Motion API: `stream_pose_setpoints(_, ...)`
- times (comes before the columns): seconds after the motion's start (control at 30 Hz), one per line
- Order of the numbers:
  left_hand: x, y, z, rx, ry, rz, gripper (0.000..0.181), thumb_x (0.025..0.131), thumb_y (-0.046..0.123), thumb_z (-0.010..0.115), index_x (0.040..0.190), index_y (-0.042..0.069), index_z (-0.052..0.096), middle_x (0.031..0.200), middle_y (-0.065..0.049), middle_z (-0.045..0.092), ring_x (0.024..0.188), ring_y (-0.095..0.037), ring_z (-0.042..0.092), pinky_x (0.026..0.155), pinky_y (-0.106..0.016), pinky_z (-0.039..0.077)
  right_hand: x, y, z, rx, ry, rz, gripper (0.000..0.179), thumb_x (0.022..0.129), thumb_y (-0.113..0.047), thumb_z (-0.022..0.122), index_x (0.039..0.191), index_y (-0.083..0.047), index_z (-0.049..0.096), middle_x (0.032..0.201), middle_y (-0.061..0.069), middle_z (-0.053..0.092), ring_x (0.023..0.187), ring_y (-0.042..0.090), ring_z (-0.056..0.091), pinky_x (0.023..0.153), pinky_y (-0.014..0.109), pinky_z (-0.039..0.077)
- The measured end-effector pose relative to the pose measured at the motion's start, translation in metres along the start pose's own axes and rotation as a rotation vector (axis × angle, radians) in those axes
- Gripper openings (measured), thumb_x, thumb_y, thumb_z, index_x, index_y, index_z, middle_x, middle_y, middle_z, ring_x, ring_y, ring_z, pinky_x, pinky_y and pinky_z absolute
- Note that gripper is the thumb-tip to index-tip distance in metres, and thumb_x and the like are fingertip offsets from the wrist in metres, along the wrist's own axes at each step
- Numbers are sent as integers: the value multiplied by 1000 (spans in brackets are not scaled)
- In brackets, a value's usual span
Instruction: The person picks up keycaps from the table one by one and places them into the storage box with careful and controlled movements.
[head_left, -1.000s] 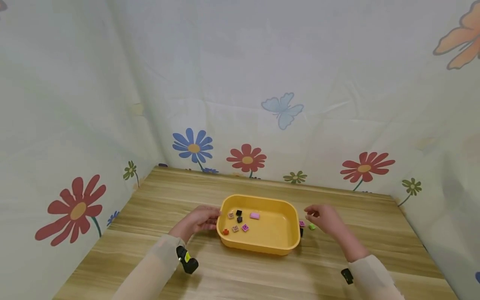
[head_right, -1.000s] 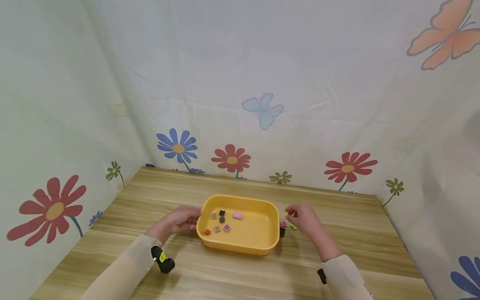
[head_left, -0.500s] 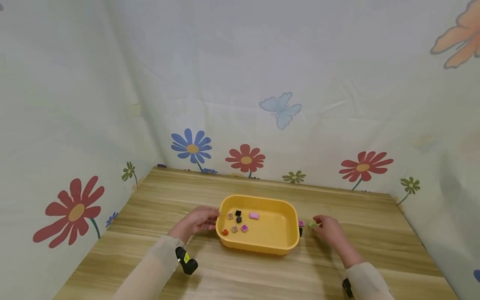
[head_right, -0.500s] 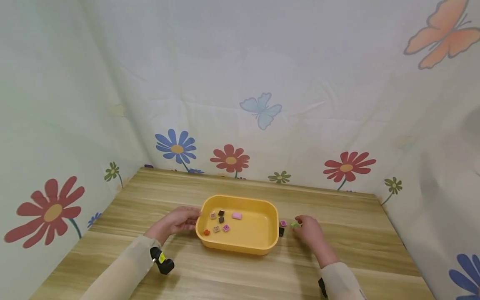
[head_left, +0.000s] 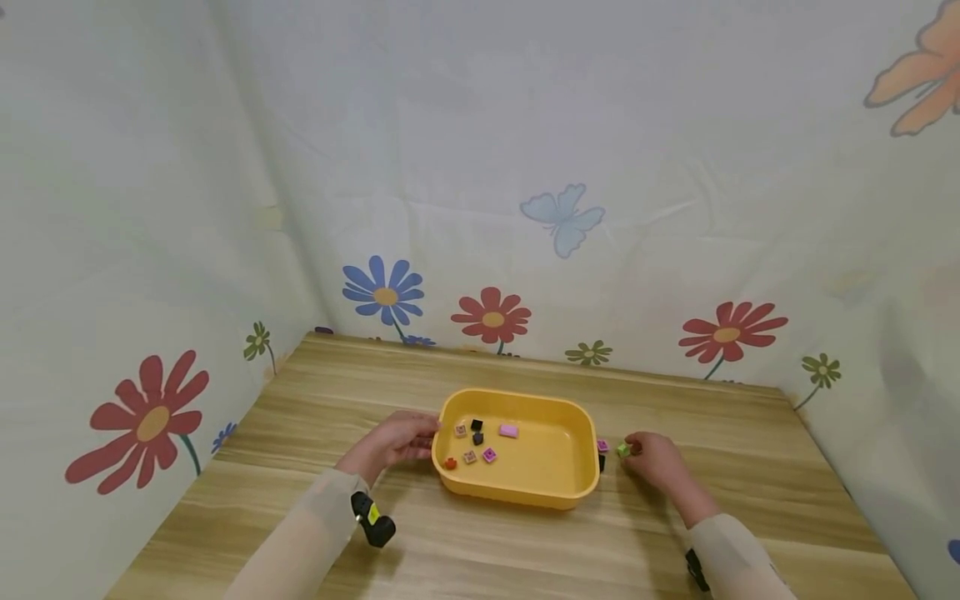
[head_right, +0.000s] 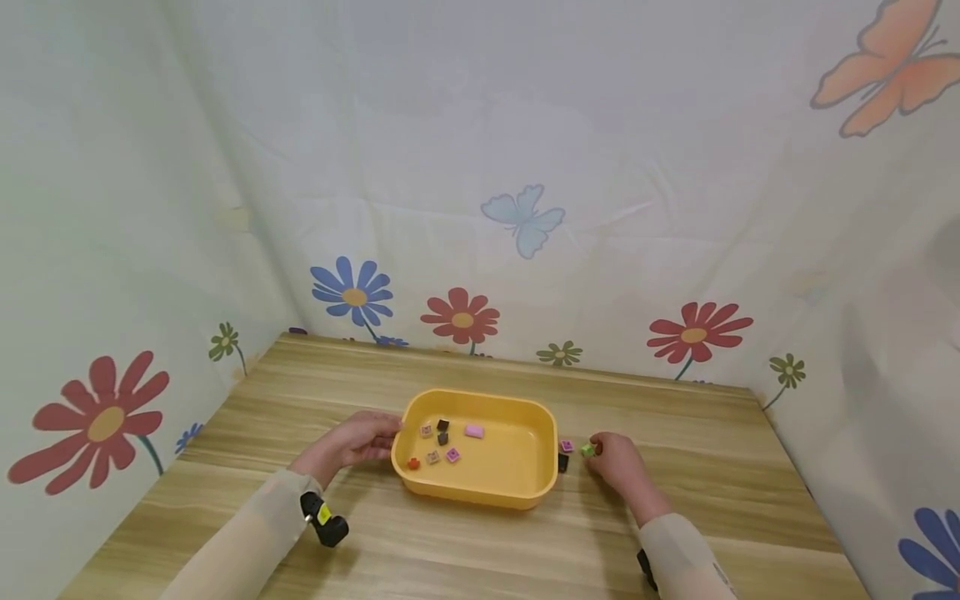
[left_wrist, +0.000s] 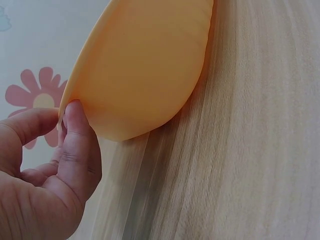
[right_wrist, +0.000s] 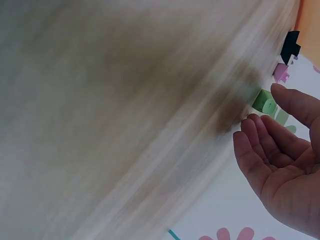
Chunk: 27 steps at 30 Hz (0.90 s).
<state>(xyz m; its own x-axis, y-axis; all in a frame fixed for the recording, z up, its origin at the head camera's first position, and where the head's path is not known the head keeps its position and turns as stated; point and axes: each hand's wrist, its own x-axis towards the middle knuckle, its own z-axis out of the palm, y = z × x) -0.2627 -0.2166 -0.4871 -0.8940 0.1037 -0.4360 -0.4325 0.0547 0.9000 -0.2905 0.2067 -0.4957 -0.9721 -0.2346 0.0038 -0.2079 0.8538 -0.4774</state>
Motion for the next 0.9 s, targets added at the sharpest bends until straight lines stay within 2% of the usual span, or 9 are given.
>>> stream_pose_setpoints(0.23,1,-1,-2,-5,5,-7,46,103,11,56,143,-11,49,94,-3,70,74,-8,64,63,-19,60,3,0,0,-22,8,-33,31,83,-3,74,107,15,69,90,21,71,85,30,66,82,51,59)
stream_pose_setpoints(0.47,2,-1,-2,-6,-2,-8,46,103,11,56,143,-11,49,93,-2,69,74,-8,64,64,-19,60,6,-1,1,-30,-1,-10,25,86,-1,71,106,14,70,89,19,70,82,27,63,81,49,59)
stream_pose_setpoints(0.63,2,-1,-2,-8,2,-7,46,104,13,57,142,-11,50,90,-1,69,72,-7,64,63,-19,60,7,-1,1,-25,7,3,23,87,-1,70,105,13,70,90,19,70,82,26,62,80,48,59)
stream_pose_setpoints(0.9,1,0,-1,-6,11,-22,46,103,13,57,143,-10,50,91,-2,69,73,-7,64,64,-19,60,7,-1,-5,-57,17,-29,24,85,-3,71,104,12,72,89,20,71,83,28,65,80,49,59)
